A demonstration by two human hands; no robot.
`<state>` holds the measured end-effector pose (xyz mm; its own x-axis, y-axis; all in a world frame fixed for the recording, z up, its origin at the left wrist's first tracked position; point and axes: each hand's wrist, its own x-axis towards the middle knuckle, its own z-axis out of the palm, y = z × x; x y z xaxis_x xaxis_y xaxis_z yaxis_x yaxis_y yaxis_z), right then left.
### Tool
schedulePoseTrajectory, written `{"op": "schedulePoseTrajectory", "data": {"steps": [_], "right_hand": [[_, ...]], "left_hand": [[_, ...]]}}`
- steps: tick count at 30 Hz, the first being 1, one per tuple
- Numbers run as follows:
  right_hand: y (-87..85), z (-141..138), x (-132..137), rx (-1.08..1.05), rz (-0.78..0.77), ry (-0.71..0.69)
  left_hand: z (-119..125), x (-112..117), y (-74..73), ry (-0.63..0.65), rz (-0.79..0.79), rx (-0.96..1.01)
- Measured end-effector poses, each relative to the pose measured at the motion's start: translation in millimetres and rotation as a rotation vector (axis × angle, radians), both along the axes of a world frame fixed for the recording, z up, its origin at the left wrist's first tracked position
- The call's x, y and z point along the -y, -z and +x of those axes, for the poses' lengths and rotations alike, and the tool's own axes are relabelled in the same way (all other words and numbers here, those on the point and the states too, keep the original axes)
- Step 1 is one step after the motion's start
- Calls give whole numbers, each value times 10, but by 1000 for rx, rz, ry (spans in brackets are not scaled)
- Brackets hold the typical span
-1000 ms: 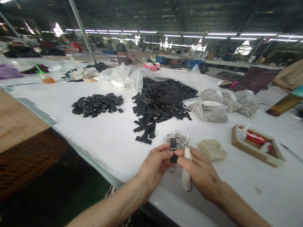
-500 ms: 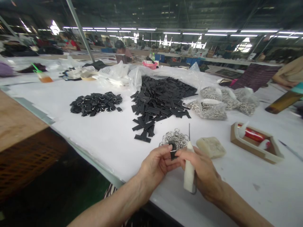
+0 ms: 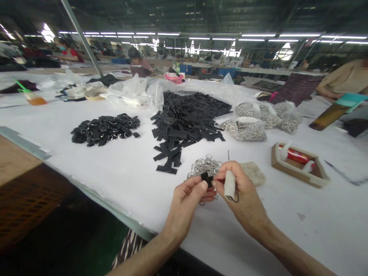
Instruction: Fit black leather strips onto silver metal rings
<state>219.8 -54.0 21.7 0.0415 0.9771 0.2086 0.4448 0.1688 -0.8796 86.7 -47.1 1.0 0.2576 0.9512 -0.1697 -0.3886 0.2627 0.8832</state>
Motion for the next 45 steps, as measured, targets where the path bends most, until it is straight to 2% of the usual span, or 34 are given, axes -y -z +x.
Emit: {"op": "schedulePoseTrajectory", "data": {"steps": [6,14,30,35,38,40,45], "right_hand": [[4,-7,6,-4,-50,-7],[-33,-12,6,5,-91,1],[-16,-8,-14,-61,-63,-59],[3,24,-12,41,-12,-45],[8,32,-11,49,14,-44],[5,28,-10,43,17,-50],[-1,18,-3,24,26,-50]], "left_hand": [[8,8,-66,-13,34,-158],[25,19,-90,-30,24,-184],[5,9,-76,22,11,-209],[-18,-6,-105,52,91,-365],[-55,-21,-114,-7,205,-493],[-69,-34,-124,-26,230,-489],[-41,-68,-156,188,15,-268]]}}
